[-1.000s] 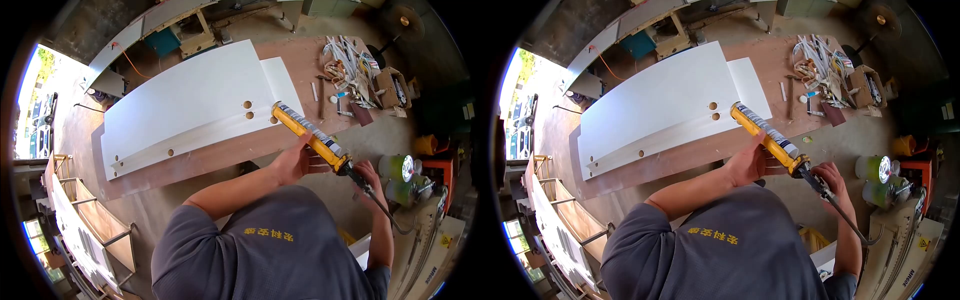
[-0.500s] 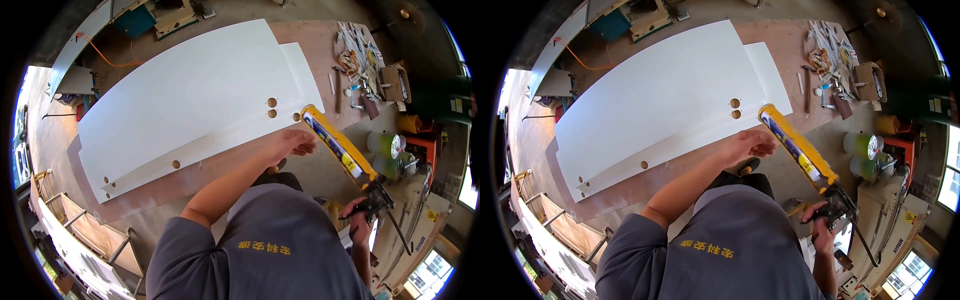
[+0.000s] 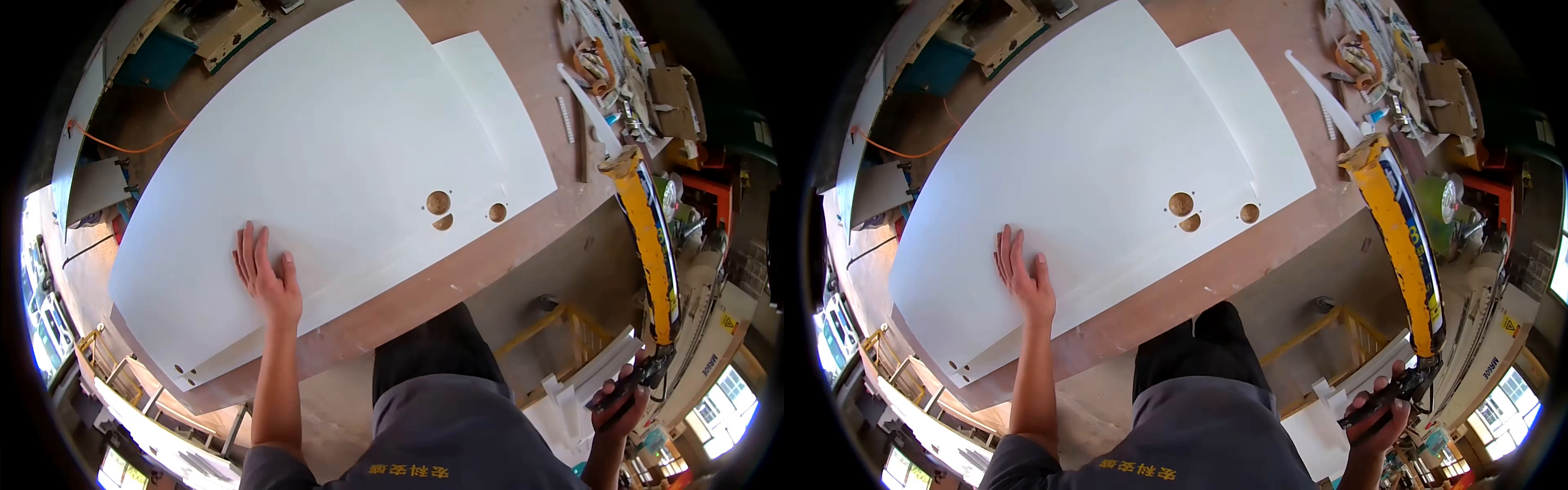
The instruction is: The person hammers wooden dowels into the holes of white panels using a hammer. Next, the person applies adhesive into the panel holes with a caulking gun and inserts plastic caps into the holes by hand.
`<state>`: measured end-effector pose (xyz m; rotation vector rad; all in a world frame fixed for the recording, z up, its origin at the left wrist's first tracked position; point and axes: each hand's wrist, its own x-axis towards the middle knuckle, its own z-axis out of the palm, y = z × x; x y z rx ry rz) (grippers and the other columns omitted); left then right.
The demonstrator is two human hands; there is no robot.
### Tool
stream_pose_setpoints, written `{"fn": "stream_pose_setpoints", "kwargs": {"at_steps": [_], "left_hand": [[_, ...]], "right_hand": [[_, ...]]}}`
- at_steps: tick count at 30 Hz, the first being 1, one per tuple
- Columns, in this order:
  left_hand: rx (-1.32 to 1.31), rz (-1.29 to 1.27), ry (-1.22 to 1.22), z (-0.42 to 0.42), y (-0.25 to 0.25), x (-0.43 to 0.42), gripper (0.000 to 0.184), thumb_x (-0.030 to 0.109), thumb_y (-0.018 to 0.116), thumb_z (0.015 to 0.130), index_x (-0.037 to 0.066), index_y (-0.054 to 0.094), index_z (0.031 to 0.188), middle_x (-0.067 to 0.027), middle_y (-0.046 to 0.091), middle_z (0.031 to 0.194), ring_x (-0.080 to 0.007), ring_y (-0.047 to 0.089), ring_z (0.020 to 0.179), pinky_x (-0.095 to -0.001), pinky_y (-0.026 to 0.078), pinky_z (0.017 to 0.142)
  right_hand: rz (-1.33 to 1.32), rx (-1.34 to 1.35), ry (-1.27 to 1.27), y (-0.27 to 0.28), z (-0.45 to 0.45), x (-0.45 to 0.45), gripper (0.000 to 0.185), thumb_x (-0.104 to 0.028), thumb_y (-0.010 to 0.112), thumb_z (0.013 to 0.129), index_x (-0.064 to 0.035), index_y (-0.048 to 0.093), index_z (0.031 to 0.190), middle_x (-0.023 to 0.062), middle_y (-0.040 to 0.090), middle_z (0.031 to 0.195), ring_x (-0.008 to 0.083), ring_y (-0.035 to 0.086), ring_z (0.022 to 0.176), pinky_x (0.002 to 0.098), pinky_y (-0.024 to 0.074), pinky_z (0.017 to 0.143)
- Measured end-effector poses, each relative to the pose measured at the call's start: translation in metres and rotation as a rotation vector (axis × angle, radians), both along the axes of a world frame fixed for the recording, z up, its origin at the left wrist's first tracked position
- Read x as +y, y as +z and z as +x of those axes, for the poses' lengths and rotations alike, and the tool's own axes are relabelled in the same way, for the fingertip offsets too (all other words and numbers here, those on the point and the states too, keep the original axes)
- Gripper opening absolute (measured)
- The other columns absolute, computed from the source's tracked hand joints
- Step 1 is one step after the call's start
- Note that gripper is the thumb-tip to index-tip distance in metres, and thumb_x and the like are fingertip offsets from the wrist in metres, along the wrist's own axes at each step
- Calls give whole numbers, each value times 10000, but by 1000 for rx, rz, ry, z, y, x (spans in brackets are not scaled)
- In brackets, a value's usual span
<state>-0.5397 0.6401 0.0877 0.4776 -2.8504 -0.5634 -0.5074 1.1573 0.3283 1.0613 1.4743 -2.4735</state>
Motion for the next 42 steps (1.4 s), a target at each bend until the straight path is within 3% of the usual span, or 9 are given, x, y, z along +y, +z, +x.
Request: {"fn": "stream_pose_setpoints", "kwargs": {"at_steps": [5,10,13,16,19,27,32,36,42], "left_hand": [[-191,-29,-229,-4,19,35,721,389,747,825,79,487,1422,-185,365,1553,-416,275,1460,-587,169,1181],[-273,-74,-291,-9,19,29,899,232,920,561,126,558,1377,-155,335,1580,-410,273,1464,-610,186,1176],[-250,-56,-306,-8,16,25,889,249,911,579,132,556,1386,-131,336,1585,-398,269,1469,-610,182,1177],[-243,-55,-279,-8,18,28,854,315,880,634,144,544,1400,-108,326,1591,-363,267,1474,-588,177,1187],[-228,-51,-263,9,28,31,814,359,836,716,117,512,1423,-116,320,1591,-343,282,1468,-545,183,1198],[-266,137,449,270,74,24,641,233,736,856,27,473,1404,-182,418,1487,-365,391,1372,-462,319,1134],[321,540,1292,376,49,-79,491,296,648,954,-65,518,1259,-184,649,1084,-248,673,912,-342,547,768],[398,1372,1249,318,23,-156,596,488,584,977,-88,557,1130,-116,619,759,-155,579,554,-252,456,462],[269,1307,1244,273,-6,-184,575,473,664,928,-92,562,948,-164,657,789,-207,669,613,-280,535,493]], "right_hand": [[-257,12,2,-45,4,16,608,-199,429,954,-139,246,1531,147,612,1295,409,700,919,545,597,680],[-286,-53,-7,-50,-2,3,595,-152,502,920,-119,304,1480,145,635,1184,424,695,931,565,591,735],[-355,-90,112,-60,-18,2,573,-4,523,803,-159,410,1343,99,660,1164,393,688,998,578,554,861],[-468,-6,307,-109,-60,-17,624,30,613,671,-171,548,1257,69,631,1292,362,400,1405,545,400,1094],[-478,204,466,-156,-133,-62,534,-126,654,720,-129,626,1253,147,271,1616,320,223,1499,437,106,1237],[-436,478,769,-275,-259,-111,641,-307,654,812,-39,499,1373,176,313,1588,257,129,1525,409,47,1230],[-369,384,796,-288,-285,-97,744,-323,562,826,-22,380,1481,162,237,1625,279,131,1522,424,40,1232],[-216,257,668,-271,-276,-111,745,-292,470,852,-33,313,1533,94,258,1630,248,175,1512,438,70,1227],[-118,166,503,-256,-274,-134,707,-284,436,869,-94,328,1541,51,300,1621,212,198,1508,436,113,1205]]}}
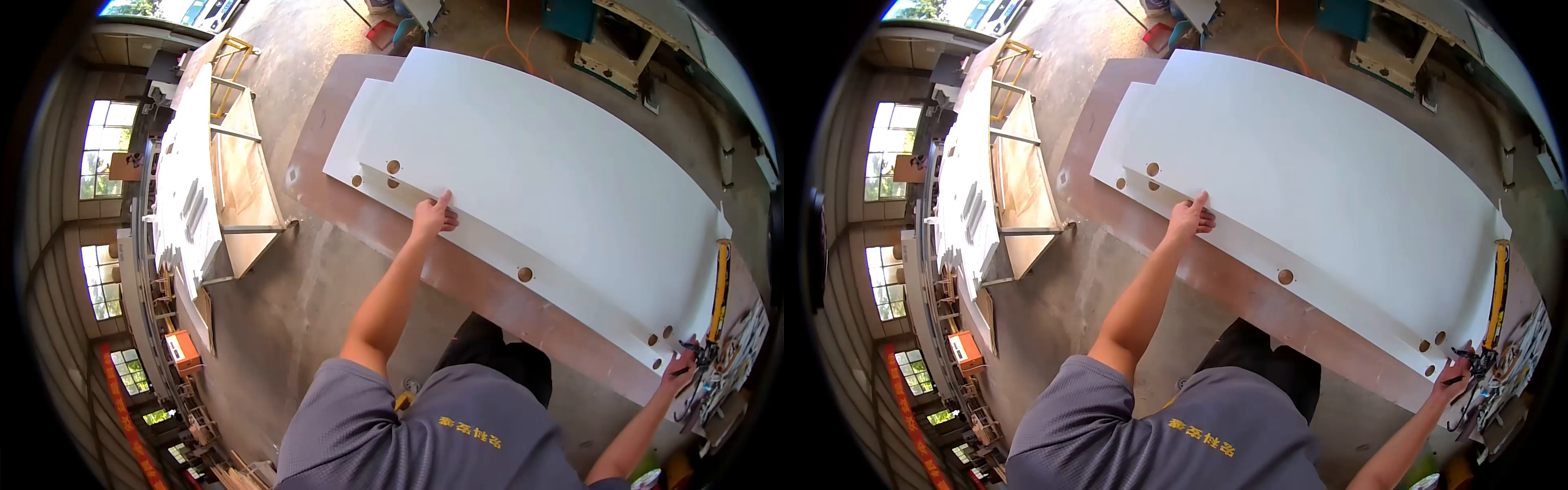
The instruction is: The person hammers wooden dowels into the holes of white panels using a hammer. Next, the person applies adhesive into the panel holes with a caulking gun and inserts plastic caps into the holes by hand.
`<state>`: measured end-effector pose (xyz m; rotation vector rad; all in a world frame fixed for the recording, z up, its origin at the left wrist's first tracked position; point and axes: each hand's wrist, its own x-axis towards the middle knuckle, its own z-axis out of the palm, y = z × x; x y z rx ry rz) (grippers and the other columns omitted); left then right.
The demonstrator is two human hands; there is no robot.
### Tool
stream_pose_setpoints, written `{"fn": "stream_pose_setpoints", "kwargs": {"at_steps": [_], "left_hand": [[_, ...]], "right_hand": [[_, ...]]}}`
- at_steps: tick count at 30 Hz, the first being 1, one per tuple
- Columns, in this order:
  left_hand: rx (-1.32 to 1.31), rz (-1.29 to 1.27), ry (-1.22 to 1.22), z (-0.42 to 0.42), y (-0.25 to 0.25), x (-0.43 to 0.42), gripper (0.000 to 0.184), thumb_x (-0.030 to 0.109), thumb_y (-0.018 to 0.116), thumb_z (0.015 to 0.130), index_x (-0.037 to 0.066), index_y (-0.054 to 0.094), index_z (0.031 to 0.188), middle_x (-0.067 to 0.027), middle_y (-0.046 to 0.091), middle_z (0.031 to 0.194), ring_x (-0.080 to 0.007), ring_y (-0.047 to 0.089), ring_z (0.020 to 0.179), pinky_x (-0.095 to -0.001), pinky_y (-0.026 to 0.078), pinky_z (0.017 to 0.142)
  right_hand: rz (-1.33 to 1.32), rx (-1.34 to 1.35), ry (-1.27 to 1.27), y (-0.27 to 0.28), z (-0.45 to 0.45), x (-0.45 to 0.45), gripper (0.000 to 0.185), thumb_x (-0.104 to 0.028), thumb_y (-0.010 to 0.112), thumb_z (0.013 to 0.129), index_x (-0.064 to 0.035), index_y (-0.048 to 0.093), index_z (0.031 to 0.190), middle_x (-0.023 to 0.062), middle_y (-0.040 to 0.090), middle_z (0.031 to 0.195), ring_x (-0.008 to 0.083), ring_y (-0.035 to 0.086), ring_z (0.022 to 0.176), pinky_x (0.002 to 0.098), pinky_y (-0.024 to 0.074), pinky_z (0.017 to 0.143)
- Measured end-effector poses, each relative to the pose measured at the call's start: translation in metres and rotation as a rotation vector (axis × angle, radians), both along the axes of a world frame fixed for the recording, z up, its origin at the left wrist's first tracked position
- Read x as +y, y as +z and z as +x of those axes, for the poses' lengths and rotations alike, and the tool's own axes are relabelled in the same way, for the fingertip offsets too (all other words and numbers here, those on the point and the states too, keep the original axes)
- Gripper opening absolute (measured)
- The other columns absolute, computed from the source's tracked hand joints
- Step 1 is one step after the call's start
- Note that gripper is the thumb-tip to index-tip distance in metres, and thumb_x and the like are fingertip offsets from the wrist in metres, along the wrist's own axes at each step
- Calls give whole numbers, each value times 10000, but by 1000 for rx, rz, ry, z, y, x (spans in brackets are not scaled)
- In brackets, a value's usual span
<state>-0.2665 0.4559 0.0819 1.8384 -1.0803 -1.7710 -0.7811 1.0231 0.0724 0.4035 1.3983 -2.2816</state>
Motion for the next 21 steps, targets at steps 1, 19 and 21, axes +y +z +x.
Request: {"fn": "stream_pose_setpoints", "kwargs": {"at_steps": [1,19,21], "left_hand": [[3,7,0,0,-1,-1,575,473,664,928,-92,562,948,-164,657,789,-207,669,613,-280,535,493],[-1776,-1620,-964,209,-65,-211,429,338,552,1003,55,581,1324,-284,628,1181,-389,598,1129,-435,454,1012],[-572,-688,-468,182,-33,-256,570,400,642,944,-19,576,1325,-258,645,1211,-332,601,1159,-399,453,1005]], "right_hand": [[0,-14,-27,3,1,1,703,-283,443,869,-105,333,1541,49,296,1623,208,196,1509,434,109,1204],[-42,12,3,-69,-37,90,323,-219,632,797,-107,597,1097,26,600,994,139,555,962,464,299,1064],[42,49,14,-20,-2,35,332,-202,617,769,-95,617,1084,40,608,1021,161,555,962,434,309,1038]]}}
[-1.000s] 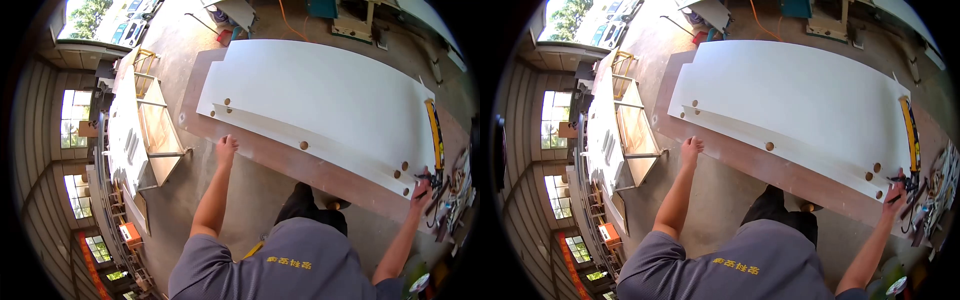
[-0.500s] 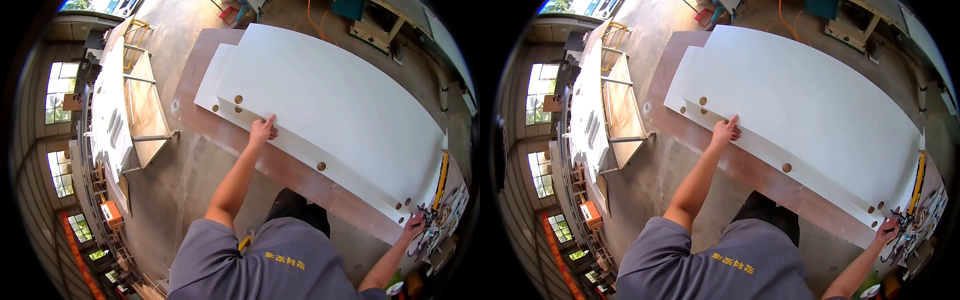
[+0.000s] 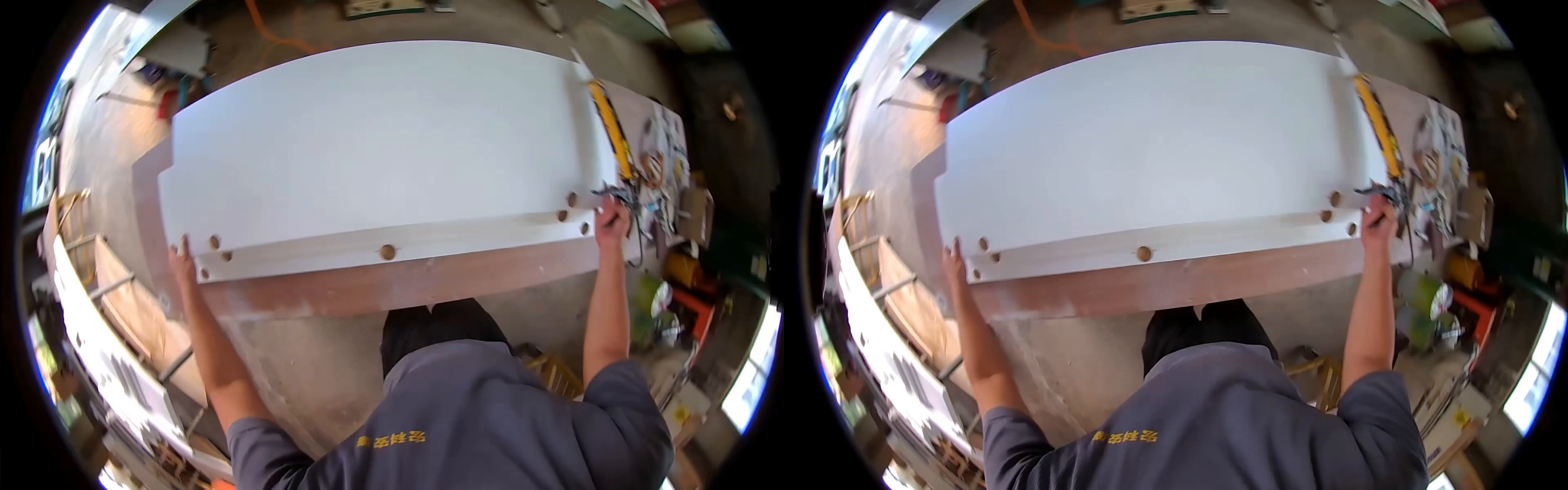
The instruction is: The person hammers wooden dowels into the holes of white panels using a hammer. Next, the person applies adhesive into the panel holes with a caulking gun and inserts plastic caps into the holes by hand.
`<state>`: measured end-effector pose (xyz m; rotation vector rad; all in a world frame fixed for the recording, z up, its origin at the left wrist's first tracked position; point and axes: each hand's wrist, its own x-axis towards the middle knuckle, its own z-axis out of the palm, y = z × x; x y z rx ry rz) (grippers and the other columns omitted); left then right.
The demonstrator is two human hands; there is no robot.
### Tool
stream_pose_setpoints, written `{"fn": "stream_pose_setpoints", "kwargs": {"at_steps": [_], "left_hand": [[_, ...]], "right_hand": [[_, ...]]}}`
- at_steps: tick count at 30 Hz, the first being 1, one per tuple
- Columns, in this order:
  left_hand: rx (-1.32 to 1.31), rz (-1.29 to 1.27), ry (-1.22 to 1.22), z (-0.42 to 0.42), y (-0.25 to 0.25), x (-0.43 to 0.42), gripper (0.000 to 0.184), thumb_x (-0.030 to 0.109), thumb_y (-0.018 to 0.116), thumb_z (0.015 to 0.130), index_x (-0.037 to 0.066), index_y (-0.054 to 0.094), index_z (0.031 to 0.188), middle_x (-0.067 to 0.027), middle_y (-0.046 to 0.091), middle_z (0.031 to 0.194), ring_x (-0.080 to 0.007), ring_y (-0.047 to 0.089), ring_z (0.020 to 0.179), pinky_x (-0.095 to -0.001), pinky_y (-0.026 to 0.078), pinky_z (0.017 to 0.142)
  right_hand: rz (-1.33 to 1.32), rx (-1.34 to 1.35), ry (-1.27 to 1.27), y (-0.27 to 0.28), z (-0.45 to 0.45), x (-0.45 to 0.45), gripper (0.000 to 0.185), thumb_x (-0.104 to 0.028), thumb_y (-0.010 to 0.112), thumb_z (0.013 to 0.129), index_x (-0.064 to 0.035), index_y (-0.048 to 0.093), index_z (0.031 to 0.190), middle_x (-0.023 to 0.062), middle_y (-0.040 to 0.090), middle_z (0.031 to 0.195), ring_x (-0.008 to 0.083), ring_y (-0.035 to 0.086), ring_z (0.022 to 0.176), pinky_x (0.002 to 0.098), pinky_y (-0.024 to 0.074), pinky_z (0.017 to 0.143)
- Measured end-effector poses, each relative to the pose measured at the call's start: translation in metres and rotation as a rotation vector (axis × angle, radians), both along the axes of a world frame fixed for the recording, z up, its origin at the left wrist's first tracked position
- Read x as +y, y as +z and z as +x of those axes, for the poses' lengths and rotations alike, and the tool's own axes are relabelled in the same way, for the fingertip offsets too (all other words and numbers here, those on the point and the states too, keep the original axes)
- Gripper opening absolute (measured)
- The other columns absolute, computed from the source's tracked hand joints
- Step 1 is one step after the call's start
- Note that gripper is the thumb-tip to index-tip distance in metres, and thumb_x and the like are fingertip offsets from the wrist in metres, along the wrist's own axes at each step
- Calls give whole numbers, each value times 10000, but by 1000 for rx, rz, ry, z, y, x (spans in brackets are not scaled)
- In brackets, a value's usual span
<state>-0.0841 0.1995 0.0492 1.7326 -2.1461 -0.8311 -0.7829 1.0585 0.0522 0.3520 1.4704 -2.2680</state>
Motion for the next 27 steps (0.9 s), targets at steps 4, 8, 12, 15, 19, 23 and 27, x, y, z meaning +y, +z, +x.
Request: {"fn": "stream_pose_setpoints", "kwargs": {"at_steps": [4,8,12,15,19,23,27], "left_hand": [[35,146,62,-12,-2,-8,564,385,686,933,-72,614,1256,-128,683,1163,-209,615,1039,-321,473,932],[201,175,102,-11,-16,-16,586,336,712,923,-93,576,1298,-123,673,1190,-196,604,1062,-319,468,938],[192,143,146,-25,-15,-19,643,316,714,925,-94,504,1374,-150,639,1272,-212,600,1102,-320,474,942],[168,168,133,-26,-12,-15,655,335,688,941,-78,479,1404,-165,600,1335,-238,575,1173,-336,455,984],[190,192,190,-37,-13,-8,688,357,640,966,-48,399,1467,-175,513,1435,-268,517,1273,-357,418,1046],[214,216,205,-66,9,28,780,427,596,973,-23,281,1527,-183,405,1523,-295,449,1346,-385,361,1106],[126,130,177,-89,13,33,794,453,552,989,-13,229,1545,-186,328,1568,-318,385,1399,-398,303,1147]], "right_hand": [[111,67,-23,39,21,-55,501,-212,541,780,-88,588,1263,85,523,1449,254,381,1394,478,212,1153],[240,52,30,25,6,-46,522,-249,534,777,-147,584,1287,2,539,1444,176,360,1416,613,-20,1138],[398,-12,-71,27,0,-57,484,-275,551,787,-167,614,1254,-24,586,1361,132,382,1394,652,-43,1114],[295,74,-63,24,-2,-62,434,-205,559,773,-97,630,1188,8,633,1263,144,484,1283,454,190,1161],[285,40,-83,30,-7,-76,383,-160,555,752,-19,639,1098,47,652,1196,164,514,1234,287,277,1119],[268,4,21,47,-9,-85,400,-185,551,745,-22,652,1095,29,655,1138,163,525,1157,264,281,1105],[320,-105,43,30,-31,-78,328,-177,535,748,-56,739,974,11,666,972,147,528,1040,253,355,988]]}}
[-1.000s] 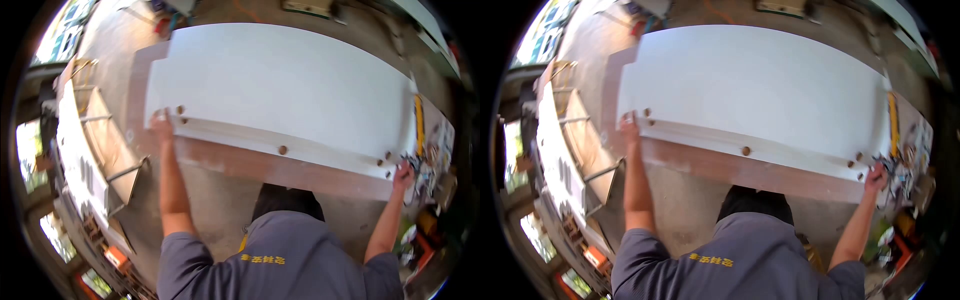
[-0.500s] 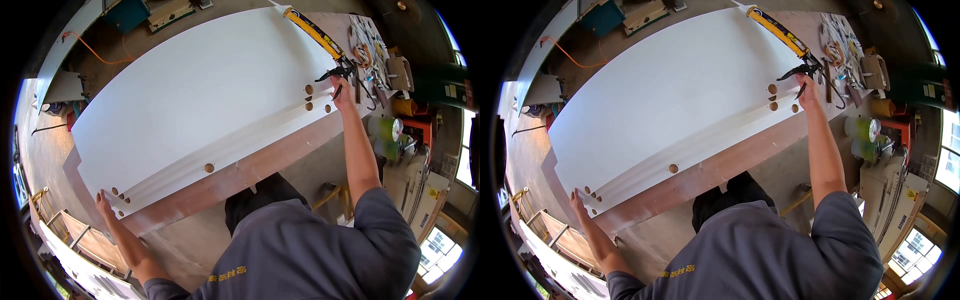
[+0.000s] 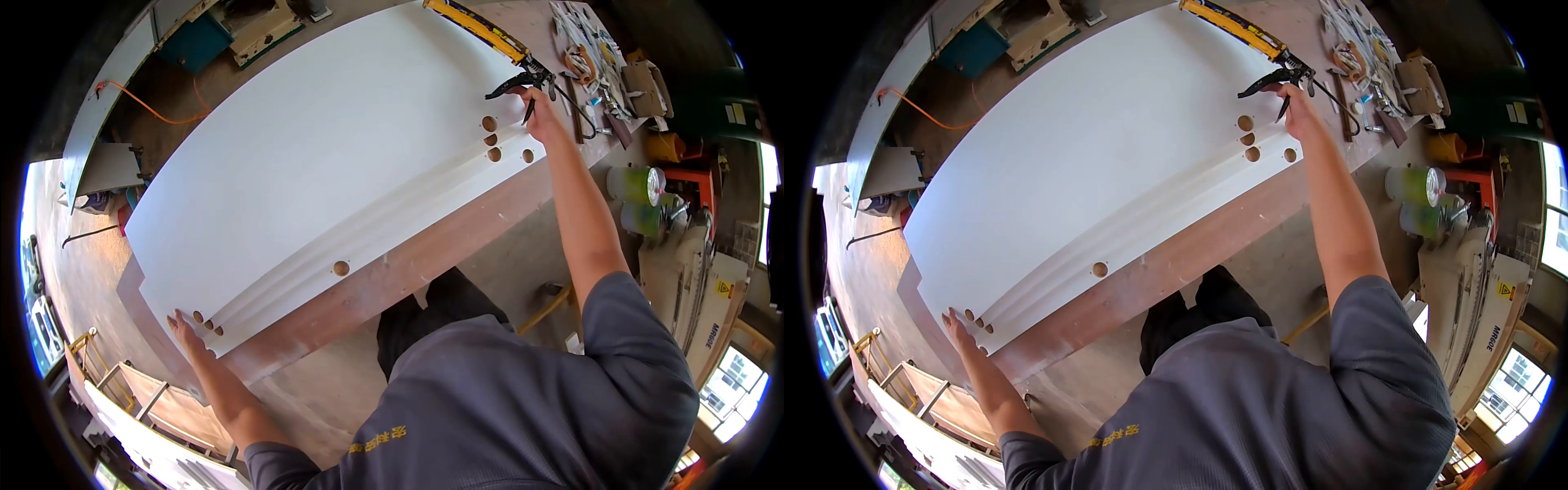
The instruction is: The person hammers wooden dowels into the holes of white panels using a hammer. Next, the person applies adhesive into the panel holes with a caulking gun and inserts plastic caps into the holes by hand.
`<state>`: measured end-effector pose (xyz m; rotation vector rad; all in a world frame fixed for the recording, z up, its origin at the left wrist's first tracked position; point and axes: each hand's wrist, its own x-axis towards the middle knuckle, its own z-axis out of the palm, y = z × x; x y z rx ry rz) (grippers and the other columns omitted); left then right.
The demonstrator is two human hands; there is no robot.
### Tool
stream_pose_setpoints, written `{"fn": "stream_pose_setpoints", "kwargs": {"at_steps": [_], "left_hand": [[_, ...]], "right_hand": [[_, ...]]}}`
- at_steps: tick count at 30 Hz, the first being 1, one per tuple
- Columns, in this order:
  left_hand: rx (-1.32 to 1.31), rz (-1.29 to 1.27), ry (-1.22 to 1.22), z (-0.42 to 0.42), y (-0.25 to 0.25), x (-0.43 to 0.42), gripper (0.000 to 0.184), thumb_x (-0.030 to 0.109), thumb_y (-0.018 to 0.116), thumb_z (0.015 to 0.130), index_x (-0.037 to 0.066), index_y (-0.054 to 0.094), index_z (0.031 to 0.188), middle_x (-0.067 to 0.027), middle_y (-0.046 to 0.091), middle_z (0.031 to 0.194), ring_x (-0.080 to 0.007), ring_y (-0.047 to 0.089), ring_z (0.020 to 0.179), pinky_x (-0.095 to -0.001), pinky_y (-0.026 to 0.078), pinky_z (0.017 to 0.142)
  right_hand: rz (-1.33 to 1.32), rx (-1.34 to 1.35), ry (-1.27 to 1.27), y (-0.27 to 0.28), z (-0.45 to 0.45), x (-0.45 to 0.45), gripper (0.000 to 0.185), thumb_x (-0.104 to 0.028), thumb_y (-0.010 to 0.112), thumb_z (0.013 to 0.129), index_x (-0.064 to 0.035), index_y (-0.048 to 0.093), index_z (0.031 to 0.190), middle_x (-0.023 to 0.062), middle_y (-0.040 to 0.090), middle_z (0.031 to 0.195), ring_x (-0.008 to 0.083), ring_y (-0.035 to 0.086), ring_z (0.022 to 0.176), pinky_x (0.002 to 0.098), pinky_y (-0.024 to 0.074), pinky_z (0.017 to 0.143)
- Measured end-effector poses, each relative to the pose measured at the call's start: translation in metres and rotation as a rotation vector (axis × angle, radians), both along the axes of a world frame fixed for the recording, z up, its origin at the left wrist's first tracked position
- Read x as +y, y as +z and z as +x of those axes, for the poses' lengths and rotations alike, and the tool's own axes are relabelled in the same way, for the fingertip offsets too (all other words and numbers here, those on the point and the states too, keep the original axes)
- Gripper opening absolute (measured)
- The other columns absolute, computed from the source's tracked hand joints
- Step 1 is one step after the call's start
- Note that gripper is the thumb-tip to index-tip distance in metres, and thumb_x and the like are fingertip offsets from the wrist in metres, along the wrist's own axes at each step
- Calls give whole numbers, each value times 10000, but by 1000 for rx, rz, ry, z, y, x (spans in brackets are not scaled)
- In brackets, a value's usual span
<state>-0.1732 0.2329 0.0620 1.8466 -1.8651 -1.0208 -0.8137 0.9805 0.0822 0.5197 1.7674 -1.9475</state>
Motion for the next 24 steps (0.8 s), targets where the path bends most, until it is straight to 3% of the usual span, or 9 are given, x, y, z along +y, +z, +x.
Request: {"fn": "stream_pose_setpoints", "kwargs": {"at_steps": [2,6,8,12,16,18,21,22,24], "left_hand": [[-23,-39,-16,13,-24,-26,787,450,545,993,-10,225,1546,-186,322,1572,-318,378,1405,-397,294,1154],[1,-67,-23,20,-40,-37,775,453,526,1003,-5,221,1549,-186,305,1583,-310,358,1424,-396,278,1167],[-18,-84,-23,21,-46,-42,777,452,527,1003,-6,218,1549,-187,298,1586,-309,355,1428,-395,280,1167],[-7,-93,-24,20,-47,-45,793,458,539,998,-4,210,1552,-187,276,1599,-309,343,1441,-393,278,1171],[-30,-64,-31,21,-42,-41,810,473,543,992,-9,207,1550,-181,263,1606,-304,344,1441,-374,270,1178],[-154,-145,-106,35,-62,-62,790,513,499,998,40,212,1562,-172,244,1614,-320,297,1463,-472,249,1183],[-945,-447,-86,-65,26,49,761,553,453,1000,104,222,1569,-172,224,1618,-349,232,1485,-604,213,1158],[-795,-683,-228,-54,-17,33,738,575,426,997,153,231,1570,-167,212,1620,-372,179,1498,-686,166,1130],[-653,-702,-453,-119,-12,101,705,483,484,1001,113,259,1558,-164,209,1625,-379,188,1495,-640,148,1159]], "right_hand": [[56,110,192,32,13,-23,336,-211,536,732,-71,752,948,7,701,1043,153,501,1108,258,293,1029],[100,99,188,27,2,-34,345,-243,535,713,-106,764,932,17,692,1159,177,461,1180,309,228,1076],[252,140,160,35,8,-48,356,-252,529,706,-128,769,938,15,673,1196,204,433,1216,362,197,1097],[279,124,179,24,3,-44,363,-256,524,698,-157,776,940,35,656,1228,232,442,1208,412,219,1090],[130,106,92,20,2,-40,390,-228,510,751,-119,752,1037,57,642,1252,226,487,1150,465,270,1079],[75,126,-1,27,7,-37,400,-216,504,774,-103,738,1077,63,634,1264,222,503,1122,478,290,1075],[-52,186,18,57,36,-12,503,-178,477,815,-39,602,1283,91,553,1420,237,445,1361,455,356,1111],[-146,221,71,75,56,-1,529,-177,474,819,-37,564,1322,113,511,1459,271,414,1394,477,353,1123],[-282,269,156,113,112,28,579,-175,475,826,-46,491,1390,153,456,1501,334,406,1404,517,356,1131]]}}
